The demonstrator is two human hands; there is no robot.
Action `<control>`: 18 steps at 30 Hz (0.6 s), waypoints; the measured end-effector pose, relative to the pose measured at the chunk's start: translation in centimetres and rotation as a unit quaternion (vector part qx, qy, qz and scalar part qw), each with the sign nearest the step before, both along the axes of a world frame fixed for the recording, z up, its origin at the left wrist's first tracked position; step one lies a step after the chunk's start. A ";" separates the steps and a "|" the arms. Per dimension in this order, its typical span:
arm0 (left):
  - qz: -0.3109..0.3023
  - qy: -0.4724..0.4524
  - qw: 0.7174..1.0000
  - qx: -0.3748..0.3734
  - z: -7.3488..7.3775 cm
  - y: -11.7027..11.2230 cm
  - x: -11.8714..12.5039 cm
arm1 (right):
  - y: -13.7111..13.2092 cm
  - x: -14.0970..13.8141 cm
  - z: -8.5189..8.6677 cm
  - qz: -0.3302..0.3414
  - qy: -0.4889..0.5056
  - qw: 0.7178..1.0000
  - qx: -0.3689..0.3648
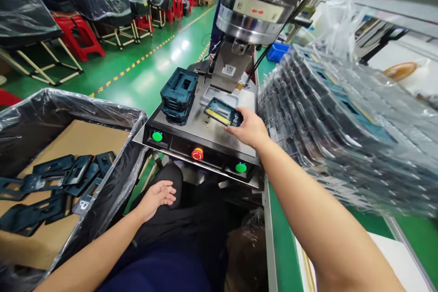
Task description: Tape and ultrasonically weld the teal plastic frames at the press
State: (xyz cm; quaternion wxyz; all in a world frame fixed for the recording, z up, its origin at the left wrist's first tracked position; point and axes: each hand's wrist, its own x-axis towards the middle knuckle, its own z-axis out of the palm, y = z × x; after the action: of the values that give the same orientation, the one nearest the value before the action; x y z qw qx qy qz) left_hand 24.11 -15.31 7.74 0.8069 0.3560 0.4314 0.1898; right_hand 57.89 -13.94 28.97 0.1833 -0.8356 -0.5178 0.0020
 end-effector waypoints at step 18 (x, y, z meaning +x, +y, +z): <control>-0.035 -0.016 0.999 -0.039 0.1 0.7 0.7 | 10.5 7.6 0.6 -0.004 0.109 0.992 -0.059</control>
State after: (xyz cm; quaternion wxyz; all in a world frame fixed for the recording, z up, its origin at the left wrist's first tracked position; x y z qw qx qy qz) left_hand 24.81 -14.62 7.81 0.8330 0.3362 0.4130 0.1501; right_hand 65.44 -3.41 29.56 0.1893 -0.8418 -0.4903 0.1232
